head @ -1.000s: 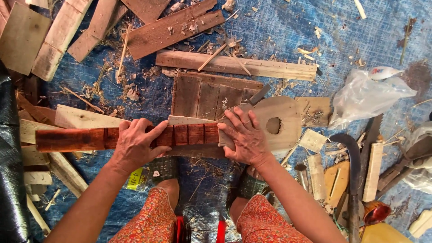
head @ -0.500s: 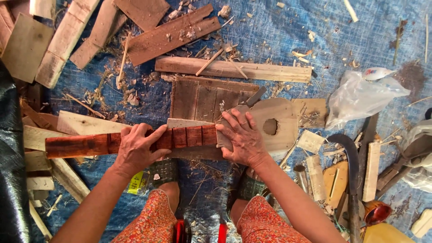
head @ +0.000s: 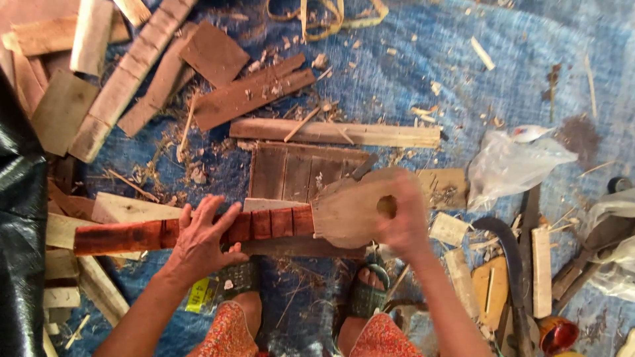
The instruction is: Fitting and hammering a wooden neck into the body of a handcrafted stringed instrument to ensure a secure assembly.
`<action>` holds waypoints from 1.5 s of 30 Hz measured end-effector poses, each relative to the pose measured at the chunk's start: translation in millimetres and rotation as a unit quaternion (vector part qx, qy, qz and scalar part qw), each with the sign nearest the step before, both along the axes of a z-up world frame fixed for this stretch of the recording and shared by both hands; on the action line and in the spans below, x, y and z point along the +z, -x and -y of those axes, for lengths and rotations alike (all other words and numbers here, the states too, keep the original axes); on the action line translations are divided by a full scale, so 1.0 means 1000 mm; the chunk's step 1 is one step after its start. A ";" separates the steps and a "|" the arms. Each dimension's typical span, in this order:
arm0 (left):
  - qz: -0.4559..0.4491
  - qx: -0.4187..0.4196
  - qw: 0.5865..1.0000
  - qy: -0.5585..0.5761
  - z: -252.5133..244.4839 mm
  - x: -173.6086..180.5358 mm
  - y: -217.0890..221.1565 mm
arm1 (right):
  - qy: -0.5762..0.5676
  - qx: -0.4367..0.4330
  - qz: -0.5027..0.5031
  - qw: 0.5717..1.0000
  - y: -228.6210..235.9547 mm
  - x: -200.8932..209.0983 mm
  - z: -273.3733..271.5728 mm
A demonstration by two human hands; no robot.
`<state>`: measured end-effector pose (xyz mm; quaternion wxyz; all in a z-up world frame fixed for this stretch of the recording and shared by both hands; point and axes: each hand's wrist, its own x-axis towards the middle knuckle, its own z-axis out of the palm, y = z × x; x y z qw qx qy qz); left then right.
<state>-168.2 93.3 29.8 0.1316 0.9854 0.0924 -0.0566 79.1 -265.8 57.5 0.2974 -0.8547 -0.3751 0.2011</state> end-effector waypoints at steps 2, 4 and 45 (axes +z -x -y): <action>0.055 0.068 0.988 0.127 0.006 0.017 -0.009 | 0.099 -0.258 -0.127 0.953 -0.025 0.016 0.035; 0.066 0.051 0.993 0.088 0.007 0.018 -0.022 | 0.122 -0.267 -0.184 0.938 -0.024 -0.021 0.062; -0.342 0.478 0.399 0.704 0.146 0.001 -0.037 | -0.066 0.107 -0.016 0.992 -0.026 0.017 -0.038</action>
